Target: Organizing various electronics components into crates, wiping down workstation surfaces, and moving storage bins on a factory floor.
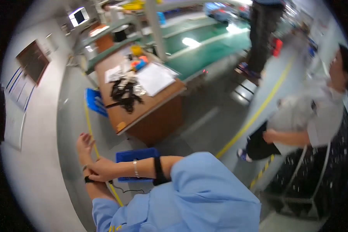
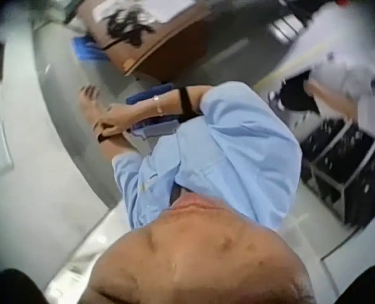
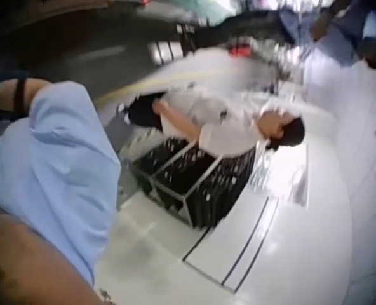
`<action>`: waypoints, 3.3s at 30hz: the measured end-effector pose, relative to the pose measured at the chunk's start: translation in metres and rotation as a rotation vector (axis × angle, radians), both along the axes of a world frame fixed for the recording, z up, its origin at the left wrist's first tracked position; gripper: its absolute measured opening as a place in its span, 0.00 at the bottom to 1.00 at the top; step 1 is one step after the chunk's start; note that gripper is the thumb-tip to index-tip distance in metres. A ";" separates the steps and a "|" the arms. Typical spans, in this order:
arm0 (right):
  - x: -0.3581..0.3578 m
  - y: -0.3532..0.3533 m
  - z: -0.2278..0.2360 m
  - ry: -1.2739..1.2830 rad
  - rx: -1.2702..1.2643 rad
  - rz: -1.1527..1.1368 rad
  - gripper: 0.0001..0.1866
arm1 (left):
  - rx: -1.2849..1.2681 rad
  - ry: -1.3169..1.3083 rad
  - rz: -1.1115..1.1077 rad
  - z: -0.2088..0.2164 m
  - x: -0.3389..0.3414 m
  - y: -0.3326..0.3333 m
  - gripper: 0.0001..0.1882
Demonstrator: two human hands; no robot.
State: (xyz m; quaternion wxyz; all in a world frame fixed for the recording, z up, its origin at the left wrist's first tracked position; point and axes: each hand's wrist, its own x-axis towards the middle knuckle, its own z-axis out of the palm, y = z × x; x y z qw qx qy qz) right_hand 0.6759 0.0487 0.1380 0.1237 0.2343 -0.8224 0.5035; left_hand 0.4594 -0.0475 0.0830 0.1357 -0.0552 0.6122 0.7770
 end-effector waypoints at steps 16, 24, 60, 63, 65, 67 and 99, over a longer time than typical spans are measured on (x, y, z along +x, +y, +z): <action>0.015 -0.006 -0.026 -0.265 -0.347 0.079 0.13 | -0.518 0.505 0.150 -0.063 -0.037 -0.031 0.10; 0.004 -0.016 -0.052 -0.300 -0.289 0.069 0.12 | -1.434 1.275 -0.313 -0.089 0.056 0.028 0.11; 0.150 0.127 -0.376 -1.120 0.082 -0.612 0.13 | -1.038 -0.385 -0.469 -0.277 0.184 -0.253 0.16; 0.100 0.084 -0.376 -1.103 0.168 -0.637 0.19 | -1.150 -0.130 -0.691 -0.317 0.156 -0.264 0.15; 0.073 0.060 -0.384 -1.067 0.385 -0.584 0.24 | -1.101 -0.122 -0.721 -0.339 0.140 -0.254 0.14; 0.043 0.034 -0.396 -1.025 0.592 -0.512 0.29 | -1.064 -0.140 -0.734 -0.359 0.121 -0.252 0.14; -0.198 -0.063 -0.919 -1.146 0.813 -0.211 0.26 | -1.184 -0.368 -0.763 -0.850 -0.011 -0.092 0.19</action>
